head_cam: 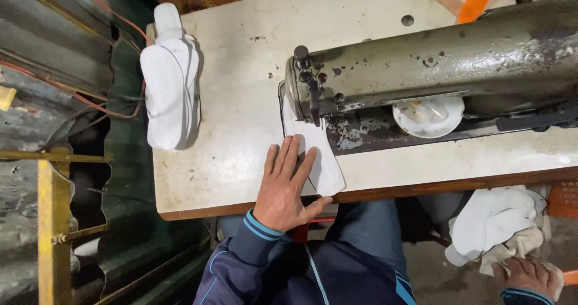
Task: Sewing shoe insoles using an industrial sewing machine at a stitching station.
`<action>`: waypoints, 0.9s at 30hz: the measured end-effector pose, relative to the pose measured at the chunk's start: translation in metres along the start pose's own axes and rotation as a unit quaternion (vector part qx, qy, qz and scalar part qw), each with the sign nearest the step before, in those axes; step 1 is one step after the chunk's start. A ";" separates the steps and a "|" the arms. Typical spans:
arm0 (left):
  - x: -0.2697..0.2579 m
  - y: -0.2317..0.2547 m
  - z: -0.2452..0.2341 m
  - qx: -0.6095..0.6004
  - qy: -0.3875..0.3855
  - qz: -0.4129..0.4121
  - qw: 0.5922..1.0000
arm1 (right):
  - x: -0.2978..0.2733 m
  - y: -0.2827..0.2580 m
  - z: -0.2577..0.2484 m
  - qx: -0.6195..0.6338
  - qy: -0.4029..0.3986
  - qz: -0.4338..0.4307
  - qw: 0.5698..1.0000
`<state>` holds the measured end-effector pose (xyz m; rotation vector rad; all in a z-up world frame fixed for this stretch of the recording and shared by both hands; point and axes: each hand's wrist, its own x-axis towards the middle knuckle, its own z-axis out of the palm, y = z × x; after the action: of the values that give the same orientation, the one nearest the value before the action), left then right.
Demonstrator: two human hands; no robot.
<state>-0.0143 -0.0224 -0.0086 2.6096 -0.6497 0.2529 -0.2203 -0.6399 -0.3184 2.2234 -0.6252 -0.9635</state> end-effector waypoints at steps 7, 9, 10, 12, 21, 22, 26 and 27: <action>-0.002 0.006 -0.008 -0.009 0.008 -0.008 1.000 | 0.015 -0.014 0.025 0.054 0.337 0.000 0.940; -0.003 0.006 -0.006 -0.027 0.005 -0.007 1.000 | 0.009 -0.018 0.023 0.162 0.387 -0.028 0.907; -0.004 0.004 -0.007 -0.035 -0.003 0.002 0.999 | 0.012 -0.019 0.014 0.161 0.377 -0.018 0.912; 0.000 0.003 -0.003 -0.065 -0.015 -0.030 0.997 | 0.015 -0.013 0.010 0.308 0.509 -0.117 0.795; 0.005 0.014 0.016 -0.008 -0.030 -0.011 0.999 | 0.062 -0.007 0.016 0.411 0.099 0.048 0.905; 0.006 0.018 0.019 -0.009 -0.032 -0.008 0.999 | 0.058 -0.010 0.013 0.412 0.096 0.051 0.905; 0.003 0.019 0.018 -0.027 -0.011 -0.019 0.999 | 0.033 -0.042 -0.005 0.471 0.256 -0.048 0.843; 0.004 0.017 0.015 -0.041 0.001 -0.010 0.999 | 0.027 -0.050 -0.013 0.379 0.362 -0.076 0.848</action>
<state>-0.0184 -0.0446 -0.0144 2.5351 -0.6203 0.2170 -0.1855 -0.6180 -0.3592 3.0857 -0.5063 0.1933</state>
